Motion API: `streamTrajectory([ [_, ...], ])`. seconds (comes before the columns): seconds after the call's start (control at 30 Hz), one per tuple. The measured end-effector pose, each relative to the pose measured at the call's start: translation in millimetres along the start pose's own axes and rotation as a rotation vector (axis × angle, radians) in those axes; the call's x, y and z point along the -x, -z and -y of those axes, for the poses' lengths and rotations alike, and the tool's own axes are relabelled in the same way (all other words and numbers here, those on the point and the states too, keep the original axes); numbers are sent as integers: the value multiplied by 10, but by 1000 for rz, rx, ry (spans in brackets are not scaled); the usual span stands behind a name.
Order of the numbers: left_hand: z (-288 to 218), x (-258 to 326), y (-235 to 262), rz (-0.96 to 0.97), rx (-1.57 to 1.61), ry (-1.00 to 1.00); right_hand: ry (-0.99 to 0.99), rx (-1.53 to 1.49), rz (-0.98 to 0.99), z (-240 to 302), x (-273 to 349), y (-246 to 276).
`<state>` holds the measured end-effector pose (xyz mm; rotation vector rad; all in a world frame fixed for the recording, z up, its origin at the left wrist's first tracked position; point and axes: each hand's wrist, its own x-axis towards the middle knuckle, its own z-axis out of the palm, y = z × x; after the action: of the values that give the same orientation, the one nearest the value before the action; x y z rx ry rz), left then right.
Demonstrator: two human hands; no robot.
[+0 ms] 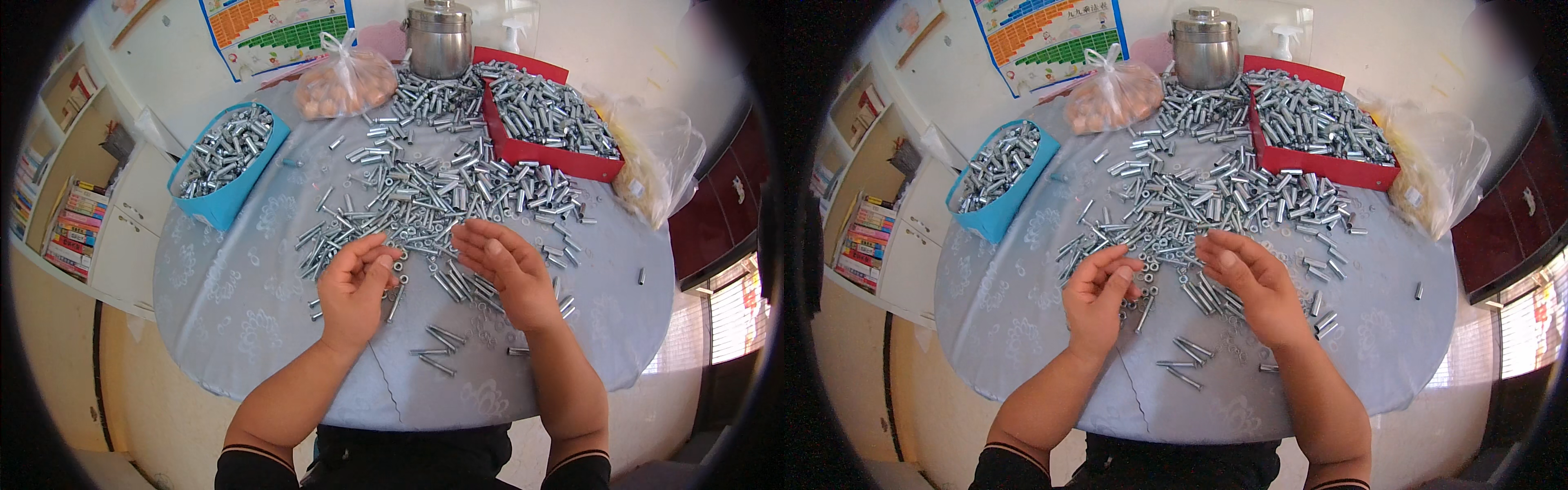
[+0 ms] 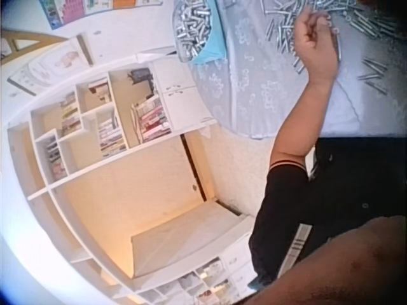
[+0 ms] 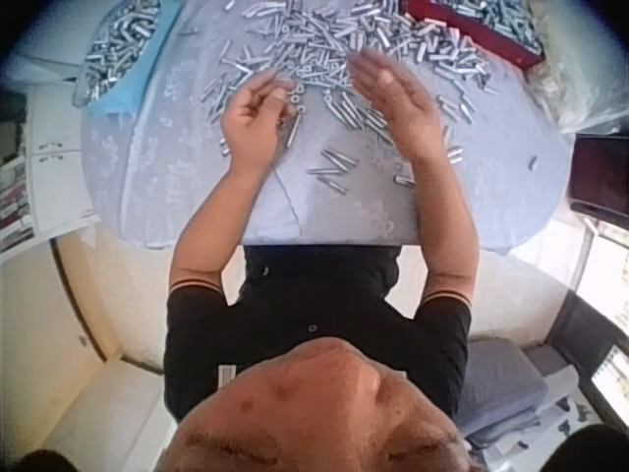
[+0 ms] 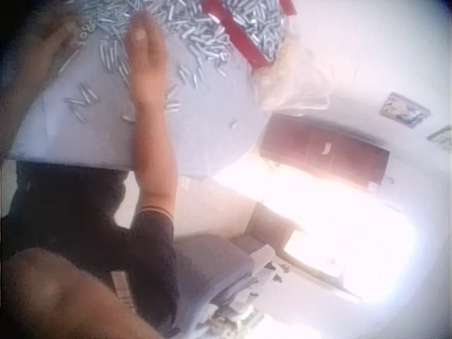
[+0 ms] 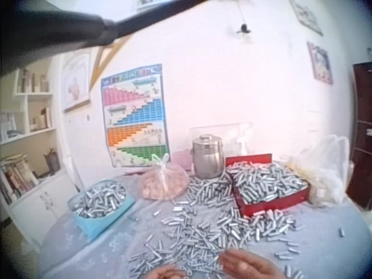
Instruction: The person repeatedly picks up metal bolts and washers from a table, threads the washers onto the bolts by hand, and places the assembled units back onto the table. The process is continuous and repetitive throughout the clip.
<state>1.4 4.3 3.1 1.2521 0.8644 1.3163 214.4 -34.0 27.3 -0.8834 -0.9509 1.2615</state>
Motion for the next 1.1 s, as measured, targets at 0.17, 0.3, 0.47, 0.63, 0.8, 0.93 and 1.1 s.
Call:
streamTrajectory([
  [0.17,36,-49,44,-72,-111,-45,-30,98,-46,-21,-3,35],
  [0.3,41,-71,62,-54,-374,-149,-29,141,-171,0,-16,13],
  [0.47,-20,-108,100,165,-929,-447,11,135,-269,12,-33,56],
  [0.63,-230,-39,90,375,-1208,-421,86,77,-435,26,-47,157],
  [0.8,-277,-12,107,448,-1245,-405,151,34,-539,71,-73,216],
  [0.93,-177,9,131,454,-1204,-432,195,37,-595,106,-86,240],
  [1.1,-150,2,51,401,-980,-416,242,95,-616,84,-94,345],
])
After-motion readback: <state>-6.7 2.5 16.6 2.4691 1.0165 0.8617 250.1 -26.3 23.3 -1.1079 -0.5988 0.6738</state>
